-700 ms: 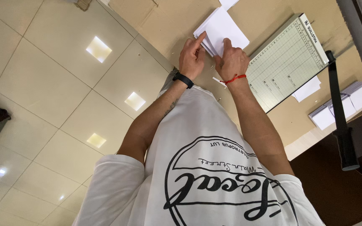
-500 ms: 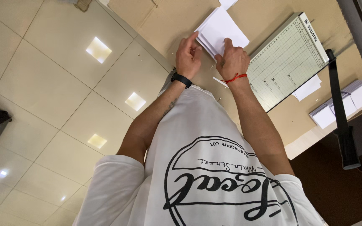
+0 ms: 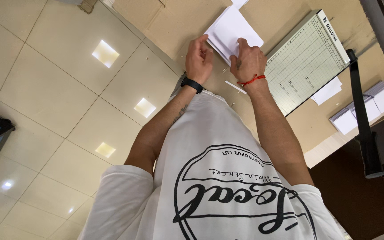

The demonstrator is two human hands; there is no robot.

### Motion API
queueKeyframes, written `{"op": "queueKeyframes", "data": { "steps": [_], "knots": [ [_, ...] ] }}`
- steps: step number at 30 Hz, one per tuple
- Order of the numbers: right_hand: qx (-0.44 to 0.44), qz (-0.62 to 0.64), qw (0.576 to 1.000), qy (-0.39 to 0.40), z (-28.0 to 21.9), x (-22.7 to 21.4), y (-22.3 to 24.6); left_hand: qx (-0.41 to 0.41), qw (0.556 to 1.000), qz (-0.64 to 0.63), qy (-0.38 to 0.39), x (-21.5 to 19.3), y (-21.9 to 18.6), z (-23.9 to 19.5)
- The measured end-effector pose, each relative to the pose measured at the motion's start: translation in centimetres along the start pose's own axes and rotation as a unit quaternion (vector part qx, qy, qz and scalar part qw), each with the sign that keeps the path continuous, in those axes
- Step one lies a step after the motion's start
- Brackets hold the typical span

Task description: The person repeatedly places stacks of white paper onto a paper cutter, aligns them, and uses the guillotine blade to trim the edges. The cut pieces are stacked on the table, and the process is repeated multiple times throughout the clip.

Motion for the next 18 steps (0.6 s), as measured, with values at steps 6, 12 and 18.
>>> {"op": "queueKeyframes", "data": {
  "steps": [6, 12, 18],
  "knots": [
    [-0.014, -0.013, 0.999, -0.051, -0.6, 2.0, 0.5, 0.085, 0.989, 0.066, 0.101, 1.0, -0.6, -0.5],
    [0.007, -0.036, 0.999, -0.037, -0.3, 2.1, 0.3, 0.052, 0.992, 0.080, 0.079, 0.0, -0.9, -0.2],
    [0.023, -0.005, 1.000, -0.003, 0.0, 1.6, -0.6, -0.015, 0.998, 0.046, 0.045, 0.0, -1.0, 0.2]
  ]
}}
Point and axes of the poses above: each hand's wrist, its own z-axis towards the middle knuckle, its own x-axis out of the palm, y = z × x, the point moved 1 cm from there along z, towards the middle knuckle, and after that the axes turned 13 degrees about z, right-handed, at the moved point
